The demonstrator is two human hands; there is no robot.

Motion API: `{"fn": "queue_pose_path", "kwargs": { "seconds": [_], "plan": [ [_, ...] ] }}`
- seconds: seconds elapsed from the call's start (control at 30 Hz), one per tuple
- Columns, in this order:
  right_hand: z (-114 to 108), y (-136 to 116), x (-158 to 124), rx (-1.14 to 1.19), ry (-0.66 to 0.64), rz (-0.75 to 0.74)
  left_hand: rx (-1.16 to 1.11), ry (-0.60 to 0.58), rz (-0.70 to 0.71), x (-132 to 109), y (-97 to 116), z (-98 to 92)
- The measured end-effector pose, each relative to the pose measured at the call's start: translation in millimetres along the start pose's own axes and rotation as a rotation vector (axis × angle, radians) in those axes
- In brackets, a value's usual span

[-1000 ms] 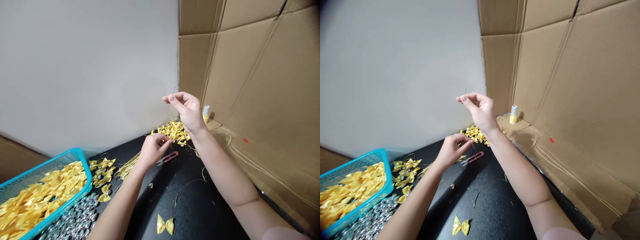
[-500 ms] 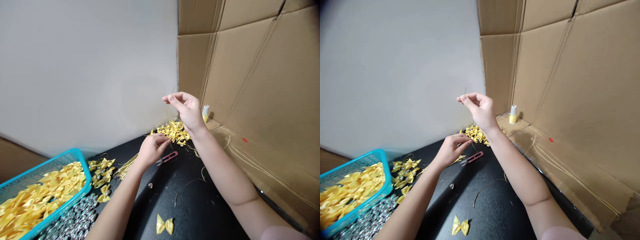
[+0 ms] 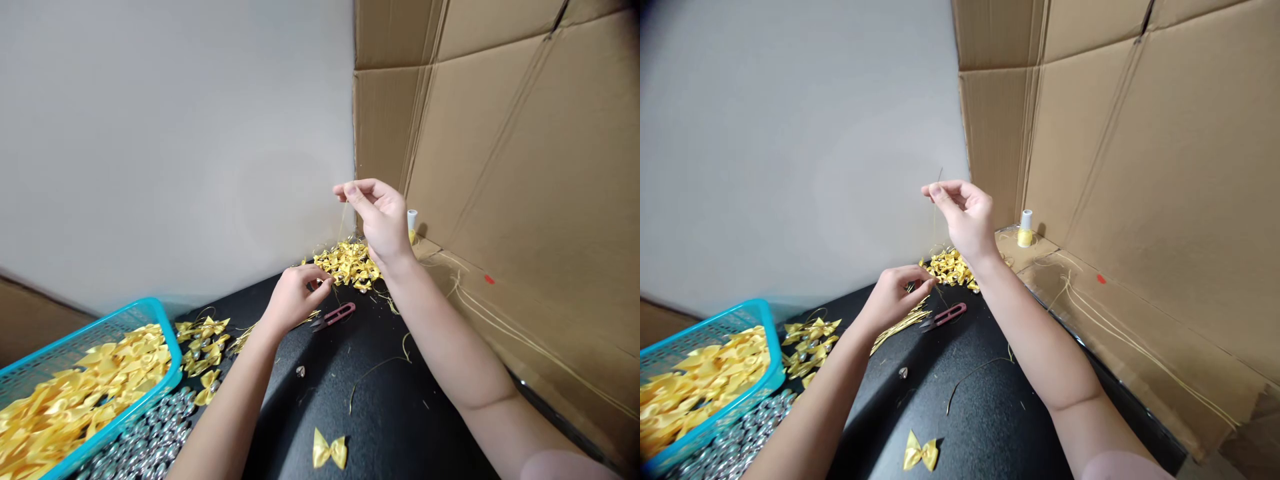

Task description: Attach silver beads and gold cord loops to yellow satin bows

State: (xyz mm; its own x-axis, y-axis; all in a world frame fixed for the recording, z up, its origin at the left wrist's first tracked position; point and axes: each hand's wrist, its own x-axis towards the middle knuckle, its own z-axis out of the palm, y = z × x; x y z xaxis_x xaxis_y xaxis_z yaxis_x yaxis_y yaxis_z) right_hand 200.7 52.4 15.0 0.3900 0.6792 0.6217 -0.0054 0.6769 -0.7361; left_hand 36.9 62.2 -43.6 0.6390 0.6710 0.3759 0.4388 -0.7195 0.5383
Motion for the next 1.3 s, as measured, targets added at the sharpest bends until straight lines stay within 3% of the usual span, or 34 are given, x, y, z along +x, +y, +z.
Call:
{"fn": "queue_pose_path", "kwargs": {
  "seconds": [0.43,0.9,1.13,1.23,1.3],
  "plan": [
    [2,-2,-3,-0.003,-0.011,-0.012,-0.147,0.004,-0.122,1,-8,11.8],
    [0,3,3,0.145,0.024,-0.083,-0.409,-0.222,-0.164,1,-22,25.1],
    [-2,4,5,0.14,0.031,0.017,-0.433,-0.324,-0.15,-1,-27,17.2],
    [-2,4,4,0.098,0.03,0.065,-0.363,-0.289,-0.156,-2,-32,6.4],
    [0,3,4,0.074,0.02,0.086,-0.289,-0.176,-0.175,-2,-32,-0.8]
  ]
}}
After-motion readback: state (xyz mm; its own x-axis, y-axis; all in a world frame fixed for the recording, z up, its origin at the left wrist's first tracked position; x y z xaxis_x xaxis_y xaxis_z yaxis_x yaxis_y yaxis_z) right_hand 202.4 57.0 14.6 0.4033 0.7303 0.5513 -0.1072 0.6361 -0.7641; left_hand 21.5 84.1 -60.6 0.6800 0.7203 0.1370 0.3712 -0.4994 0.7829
